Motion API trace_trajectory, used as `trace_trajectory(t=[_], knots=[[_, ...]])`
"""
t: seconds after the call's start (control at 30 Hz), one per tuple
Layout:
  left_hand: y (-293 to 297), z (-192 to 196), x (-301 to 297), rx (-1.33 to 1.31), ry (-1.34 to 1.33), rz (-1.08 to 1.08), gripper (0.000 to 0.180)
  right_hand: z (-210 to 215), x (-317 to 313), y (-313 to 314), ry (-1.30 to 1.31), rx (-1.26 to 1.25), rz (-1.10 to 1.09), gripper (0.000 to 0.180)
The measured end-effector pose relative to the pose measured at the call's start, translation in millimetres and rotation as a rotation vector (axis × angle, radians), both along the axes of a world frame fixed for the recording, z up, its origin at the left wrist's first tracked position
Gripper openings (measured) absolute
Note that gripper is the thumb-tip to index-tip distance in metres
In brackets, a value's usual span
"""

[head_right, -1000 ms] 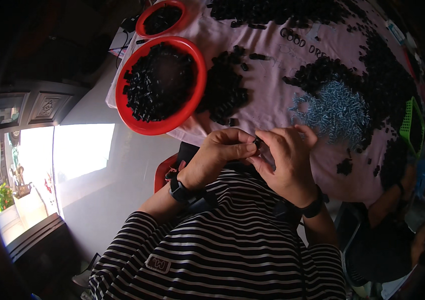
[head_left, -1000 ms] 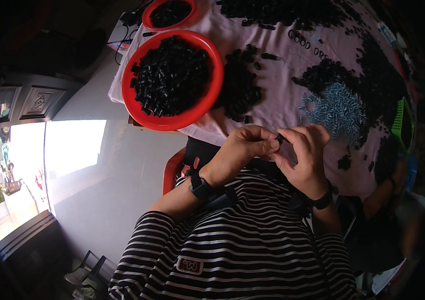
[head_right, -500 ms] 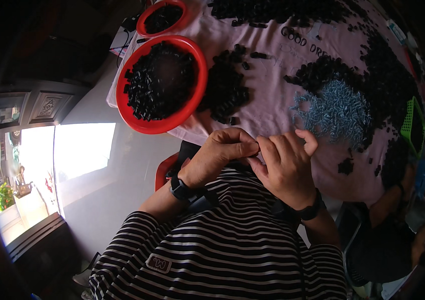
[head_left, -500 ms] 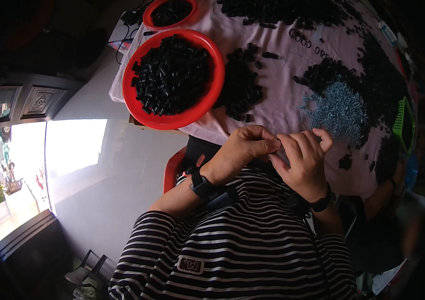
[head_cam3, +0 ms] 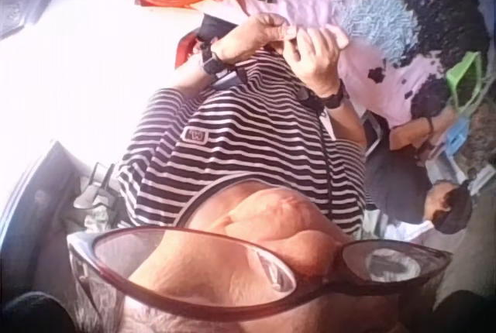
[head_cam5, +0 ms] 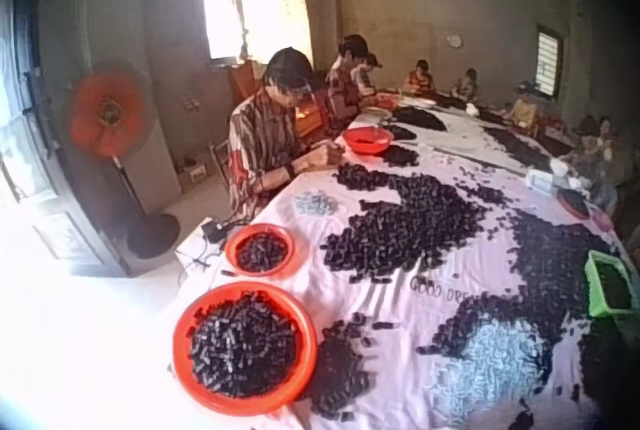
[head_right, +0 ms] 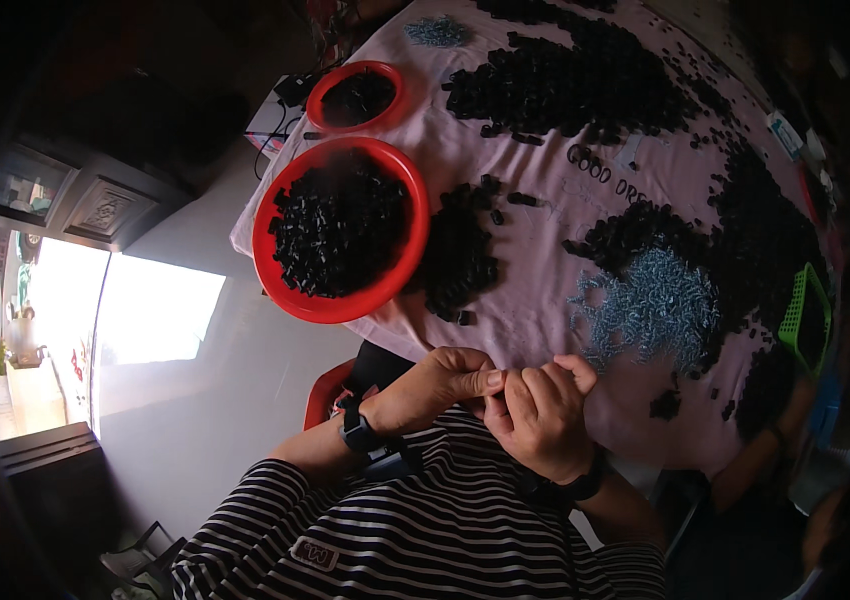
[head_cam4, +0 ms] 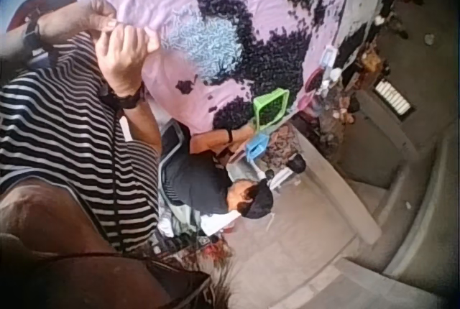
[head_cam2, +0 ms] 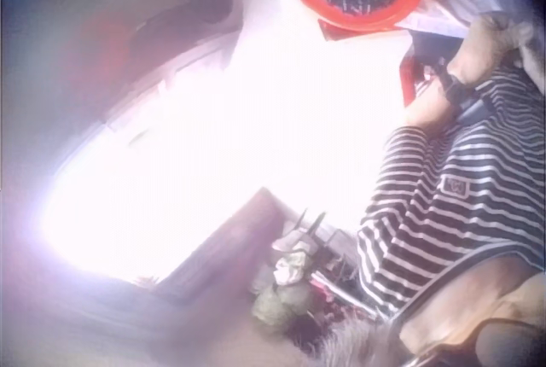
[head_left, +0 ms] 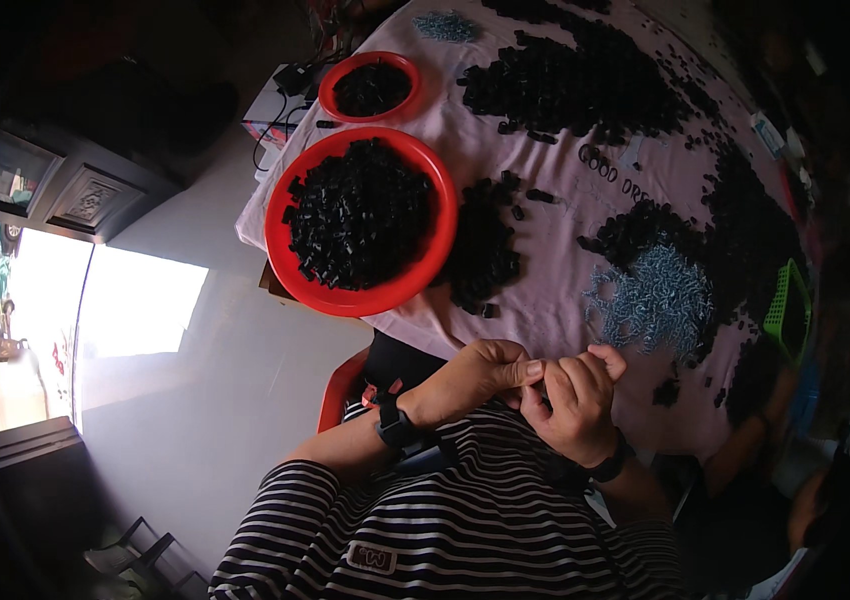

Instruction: Sorting and inspecting small black plastic components at a work table.

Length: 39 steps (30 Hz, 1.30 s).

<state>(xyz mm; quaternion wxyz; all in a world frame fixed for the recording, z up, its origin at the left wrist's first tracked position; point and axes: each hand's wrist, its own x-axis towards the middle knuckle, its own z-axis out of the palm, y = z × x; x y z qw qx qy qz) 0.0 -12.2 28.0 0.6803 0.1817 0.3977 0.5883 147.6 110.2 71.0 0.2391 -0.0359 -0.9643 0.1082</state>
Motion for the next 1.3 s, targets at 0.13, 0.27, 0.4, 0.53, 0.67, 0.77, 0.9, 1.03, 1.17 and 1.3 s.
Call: trace_trajectory(t=[0.13, 0.27, 0.4, 0.53, 0.67, 0.77, 0.9, 1.03, 1.17, 1.3], knots=[[-0.3, -0.5, -2.1, 0.015, 0.015, 0.052, 0.036, 4.0, -6.4, 6.9, -0.049, 0.016, 0.010, 0.030], [2.4, 2.6, -15.9, -0.014, 0.217, 0.164, 0.038, 4.3, -12.8, 9.4, -0.138, -0.011, -0.043, 0.052], [-6.8, 14.1, -54.2, -0.124, 0.973, 0.483, 0.036, -0.6, -12.2, 13.8, -0.202, -0.006, -0.057, 0.048], [-13.8, 30.3, -101.9, -0.416, 1.335, 0.742, 0.035, -20.6, -4.7, 19.8, -0.226, -0.068, -0.018, 0.040], [-15.9, 22.2, -122.2, -0.518, 1.749, 0.836, 0.045, -26.1, -7.6, 17.7, -0.219, -0.119, -0.018, 0.039], [-13.1, 29.9, -99.1, -0.400, 1.738, 0.795, 0.045, -35.5, -9.3, 19.0, -0.191, -0.397, -0.069, 0.040], [-13.0, 1.8, -52.0, -0.214, 1.643, 0.480, 0.031, -38.2, -32.6, 21.9, -0.206, -0.356, -0.020, 0.049], [-4.7, -15.3, -25.6, -0.184, 1.746, 0.429, 0.034, -47.6, -72.3, 29.2, -0.205, -0.202, -0.004, 0.063], [-5.6, -36.1, -22.2, -0.235, 1.790, 0.392, 0.035, -57.7, -100.5, 32.9, -0.200, -0.234, 0.094, 0.060], [-10.7, -46.6, -22.5, -0.199, 1.883, 0.287, 0.042, -72.9, -110.9, 43.2, -0.135, -0.191, 0.136, 0.045]])
